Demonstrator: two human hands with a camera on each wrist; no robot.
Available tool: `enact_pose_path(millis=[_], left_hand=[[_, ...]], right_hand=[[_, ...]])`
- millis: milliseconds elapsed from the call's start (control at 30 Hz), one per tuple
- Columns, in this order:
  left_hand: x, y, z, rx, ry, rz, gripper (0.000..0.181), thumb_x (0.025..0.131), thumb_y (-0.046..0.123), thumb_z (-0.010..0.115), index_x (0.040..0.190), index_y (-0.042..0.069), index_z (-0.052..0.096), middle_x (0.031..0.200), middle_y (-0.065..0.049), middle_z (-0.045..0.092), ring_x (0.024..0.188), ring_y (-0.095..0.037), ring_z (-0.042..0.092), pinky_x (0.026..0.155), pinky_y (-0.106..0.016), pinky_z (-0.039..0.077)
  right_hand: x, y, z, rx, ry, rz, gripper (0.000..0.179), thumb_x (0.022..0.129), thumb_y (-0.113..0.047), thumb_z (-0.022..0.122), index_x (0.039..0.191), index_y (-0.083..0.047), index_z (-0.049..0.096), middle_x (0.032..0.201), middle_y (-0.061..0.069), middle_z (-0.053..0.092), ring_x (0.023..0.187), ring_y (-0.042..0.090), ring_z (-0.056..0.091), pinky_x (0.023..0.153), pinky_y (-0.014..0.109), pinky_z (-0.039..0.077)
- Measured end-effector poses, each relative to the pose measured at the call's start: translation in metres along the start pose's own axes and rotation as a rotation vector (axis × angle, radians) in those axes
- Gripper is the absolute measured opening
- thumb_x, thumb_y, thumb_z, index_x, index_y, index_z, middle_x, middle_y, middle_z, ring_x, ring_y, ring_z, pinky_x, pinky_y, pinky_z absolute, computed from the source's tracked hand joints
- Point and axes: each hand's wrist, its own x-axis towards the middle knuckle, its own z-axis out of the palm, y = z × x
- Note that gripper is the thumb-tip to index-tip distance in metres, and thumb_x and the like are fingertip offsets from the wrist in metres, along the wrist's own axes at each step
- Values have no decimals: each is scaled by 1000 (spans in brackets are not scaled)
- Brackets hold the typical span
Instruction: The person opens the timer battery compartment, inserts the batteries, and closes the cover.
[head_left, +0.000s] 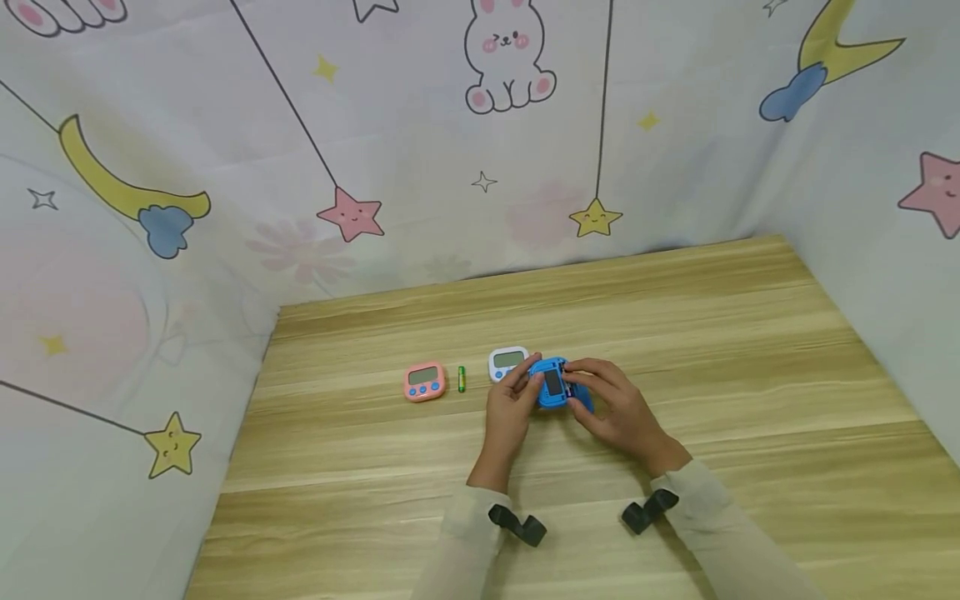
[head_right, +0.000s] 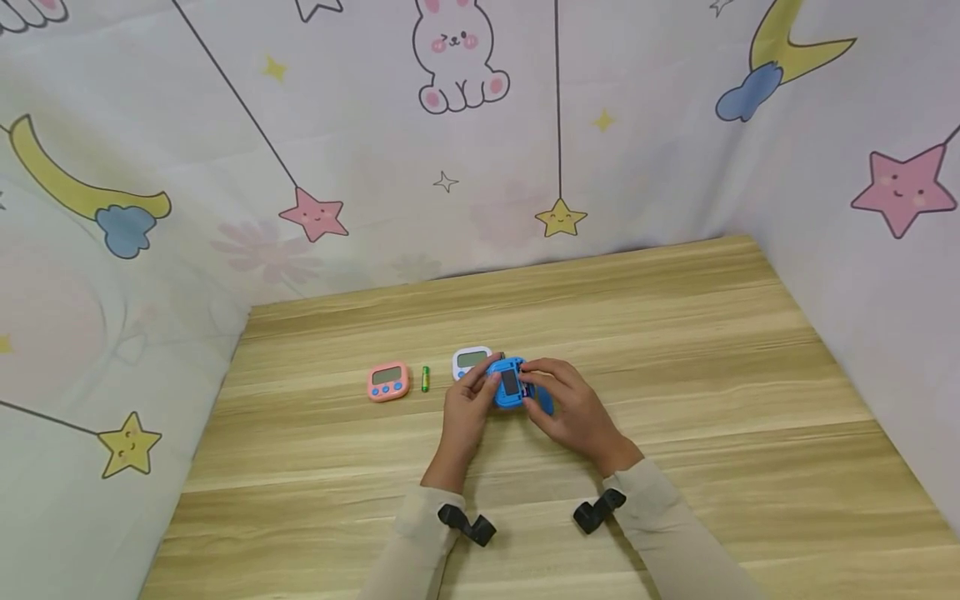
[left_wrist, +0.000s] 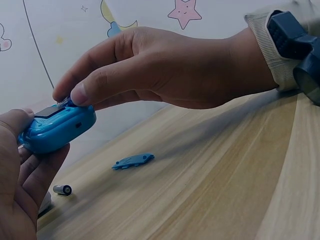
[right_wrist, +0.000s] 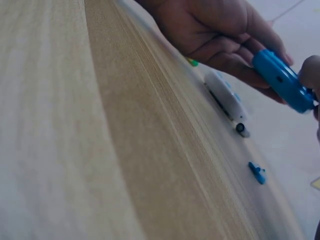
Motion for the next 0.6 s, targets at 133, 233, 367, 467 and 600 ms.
enact_pose_path(millis=[133, 233, 367, 467, 600], left_hand=[[-1, 2, 0, -3, 0, -5, 41, 99, 18, 60, 134, -4, 56, 118, -19, 66, 103, -20, 66, 77, -23, 54], [-1, 2, 0, -6, 0, -9, 41, 99, 18, 60, 134, -3, 56, 119, -19, 66, 102, -19, 66, 76, -22, 54], [0, 2, 0, -9, 2, -7, 40, 98, 17, 60, 134, -2, 57, 119, -19, 66, 101, -17, 67, 75, -22, 54], [0, 1, 0, -8, 3, -4, 40, 98, 17, 60, 133, -2, 57, 118, -18, 66, 101, -21, 67, 74, -22, 54], [0, -1, 1, -23, 0, 0, 40, 98, 16, 60, 133, -4, 56, 118, -18, 66, 106, -38, 63, 74, -21, 53]], right_hand=[[0, 0, 0, -4, 2, -4, 33, 93, -20, 65, 118, 2, 66, 121, 19, 60, 112, 34, 55, 103, 27, 39], [0, 1, 0, -1, 0, -6, 33, 94, -20, 64, 117, 2, 66, 122, 19, 59, 112, 34, 55, 103, 28, 39], [0, 2, 0, 2, 0, -13, 34, 94, -22, 65, 118, 2, 66, 122, 19, 59, 113, 34, 55, 102, 28, 39], [0, 2, 0, 7, 5, -18, 36, 92, -22, 66, 118, 3, 66, 122, 19, 59, 113, 33, 55, 102, 28, 40], [-4, 3, 0, 4, 10, 18, 42, 93, -24, 64, 124, 3, 62, 124, 17, 58, 115, 32, 54, 104, 29, 38]])
